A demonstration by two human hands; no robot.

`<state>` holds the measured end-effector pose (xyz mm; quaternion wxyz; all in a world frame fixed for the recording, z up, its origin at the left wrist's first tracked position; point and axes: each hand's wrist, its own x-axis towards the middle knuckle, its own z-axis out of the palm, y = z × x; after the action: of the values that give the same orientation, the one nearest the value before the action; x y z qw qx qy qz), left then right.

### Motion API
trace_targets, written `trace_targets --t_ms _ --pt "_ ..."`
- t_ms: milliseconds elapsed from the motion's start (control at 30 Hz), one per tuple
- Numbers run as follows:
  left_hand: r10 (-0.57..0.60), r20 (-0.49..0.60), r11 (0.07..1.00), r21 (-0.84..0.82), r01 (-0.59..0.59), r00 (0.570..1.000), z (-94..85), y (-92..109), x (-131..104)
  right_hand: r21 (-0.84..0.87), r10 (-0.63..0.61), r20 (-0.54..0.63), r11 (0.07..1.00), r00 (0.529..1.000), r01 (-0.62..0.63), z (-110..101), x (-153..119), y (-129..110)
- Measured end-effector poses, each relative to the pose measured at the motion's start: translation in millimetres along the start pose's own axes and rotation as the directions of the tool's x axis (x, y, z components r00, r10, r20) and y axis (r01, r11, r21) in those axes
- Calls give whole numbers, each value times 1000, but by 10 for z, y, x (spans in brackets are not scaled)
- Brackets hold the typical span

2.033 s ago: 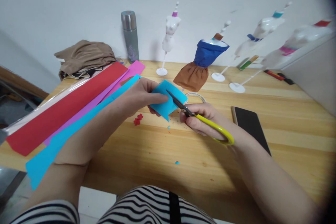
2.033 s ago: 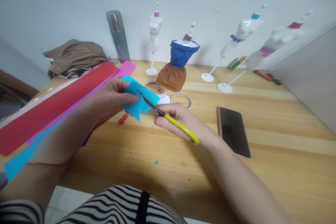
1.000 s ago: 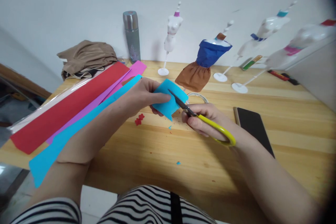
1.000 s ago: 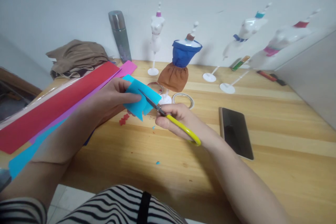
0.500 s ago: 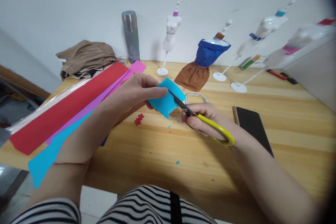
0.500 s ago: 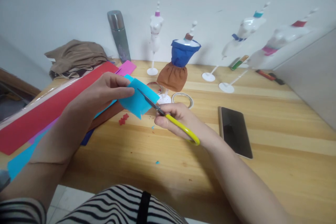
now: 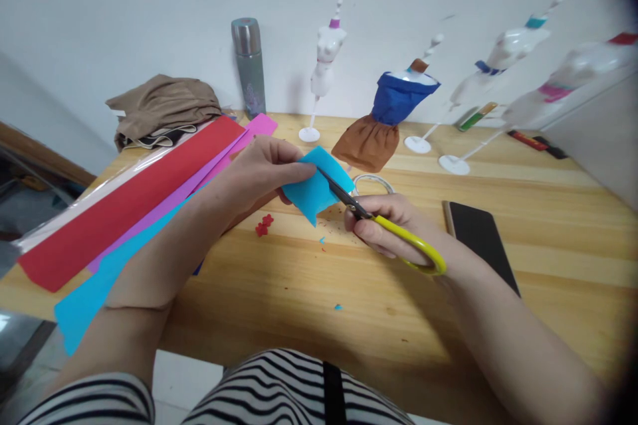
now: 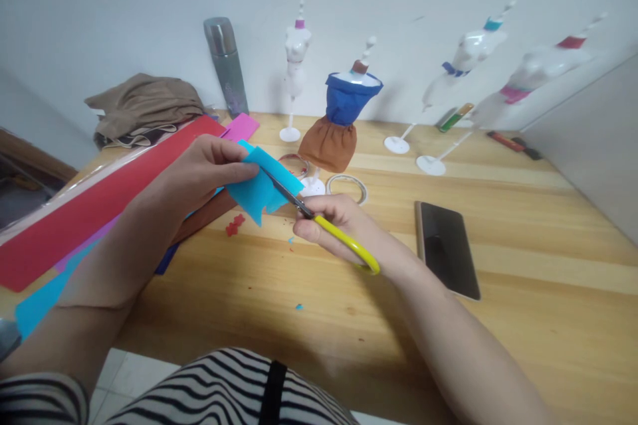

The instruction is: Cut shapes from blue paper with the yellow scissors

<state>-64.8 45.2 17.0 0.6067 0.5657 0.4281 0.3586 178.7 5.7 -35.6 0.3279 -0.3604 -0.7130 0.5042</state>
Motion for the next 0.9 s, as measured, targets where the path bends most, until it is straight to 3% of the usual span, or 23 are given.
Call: trace_targets --t_ms 267,900 --pt "-22 1 1000 12 22 1000 10 20 15 44 -27 -5 999 1000 28 -1 -36 171" --pt "28 76 999 -31 -25 997 -36 -105 76 24 -115 -21 993 993 116 1 -36 294"
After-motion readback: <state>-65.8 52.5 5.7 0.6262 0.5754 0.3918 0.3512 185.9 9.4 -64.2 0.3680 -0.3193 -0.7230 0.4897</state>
